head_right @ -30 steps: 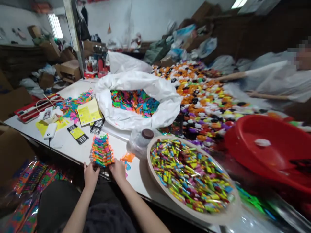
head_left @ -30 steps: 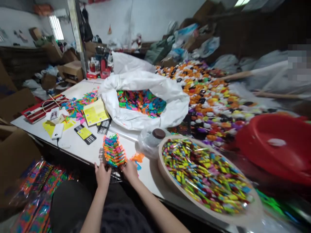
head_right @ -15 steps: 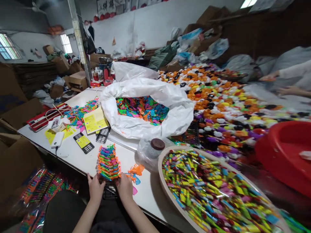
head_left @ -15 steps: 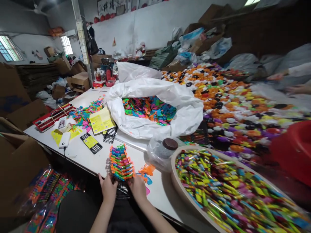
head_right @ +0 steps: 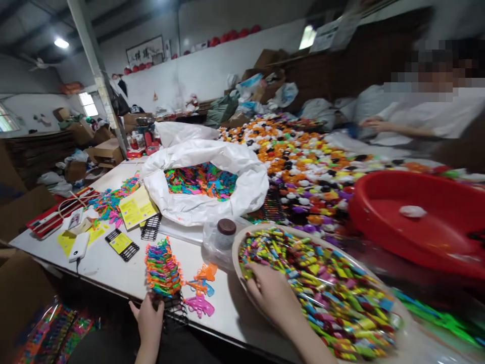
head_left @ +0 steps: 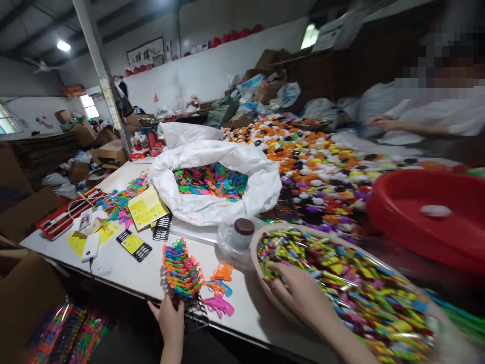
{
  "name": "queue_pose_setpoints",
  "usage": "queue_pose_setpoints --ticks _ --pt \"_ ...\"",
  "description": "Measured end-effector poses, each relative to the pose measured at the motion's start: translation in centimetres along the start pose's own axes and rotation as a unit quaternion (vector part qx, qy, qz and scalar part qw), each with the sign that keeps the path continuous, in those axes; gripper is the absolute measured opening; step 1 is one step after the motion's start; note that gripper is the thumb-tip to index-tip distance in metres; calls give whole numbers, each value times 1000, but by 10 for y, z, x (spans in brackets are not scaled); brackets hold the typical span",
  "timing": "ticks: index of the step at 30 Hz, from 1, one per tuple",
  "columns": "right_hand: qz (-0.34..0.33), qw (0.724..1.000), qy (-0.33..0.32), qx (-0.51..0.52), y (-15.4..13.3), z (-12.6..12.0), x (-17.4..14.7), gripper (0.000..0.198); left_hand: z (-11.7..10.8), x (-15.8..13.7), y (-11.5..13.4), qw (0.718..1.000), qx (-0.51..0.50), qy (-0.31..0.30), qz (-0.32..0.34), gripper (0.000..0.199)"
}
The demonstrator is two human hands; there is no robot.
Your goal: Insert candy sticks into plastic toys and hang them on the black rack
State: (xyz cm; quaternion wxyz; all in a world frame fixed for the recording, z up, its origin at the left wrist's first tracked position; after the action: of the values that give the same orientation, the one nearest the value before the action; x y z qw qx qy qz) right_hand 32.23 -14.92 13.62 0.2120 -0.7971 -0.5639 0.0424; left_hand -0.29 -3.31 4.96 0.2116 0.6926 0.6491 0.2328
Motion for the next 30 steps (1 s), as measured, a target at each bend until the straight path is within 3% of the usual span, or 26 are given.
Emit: queue_pose_setpoints --ticks 2,5,8,14,19,25,30 --pt "73 994 -21 -74 34 -8 0 50 1 4 1 1000 17 -9 5 23" --pt "173 969 -118 -131 63 -1 -6 77 0 11 5 999 31 -31 14 28" --pt "172 965 -160 -117 64 6 -6 77 0 16 8 998 35 -43 17 31" --pt "96 985 -111 -88 60 4 4 37 1 23 11 997 34 -74 -5 30" --pt "92 993 -60 -36 69 2 4 33 -2 22 16 996 26 -86 -12 31" --pt "115 981 112 108 80 -9 0 30 -4 19 20 994 -11 -97 -43 27" --pt "139 964 160 163 86 -11 -7 30 -16 -2 10 993 -95 -8 -63 34"
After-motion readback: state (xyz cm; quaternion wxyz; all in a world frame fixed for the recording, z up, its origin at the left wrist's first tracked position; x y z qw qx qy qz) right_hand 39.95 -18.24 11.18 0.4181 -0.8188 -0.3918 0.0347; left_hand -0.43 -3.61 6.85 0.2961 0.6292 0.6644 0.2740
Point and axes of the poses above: each hand's wrist, its own x-axis towards the middle knuckle, its own z-axis out of the palm, y = z × x, the point moved 4 cm from there along x, towards the middle knuckle, and after that the axes turned 2 degrees about -y, right-handed, at the moved point
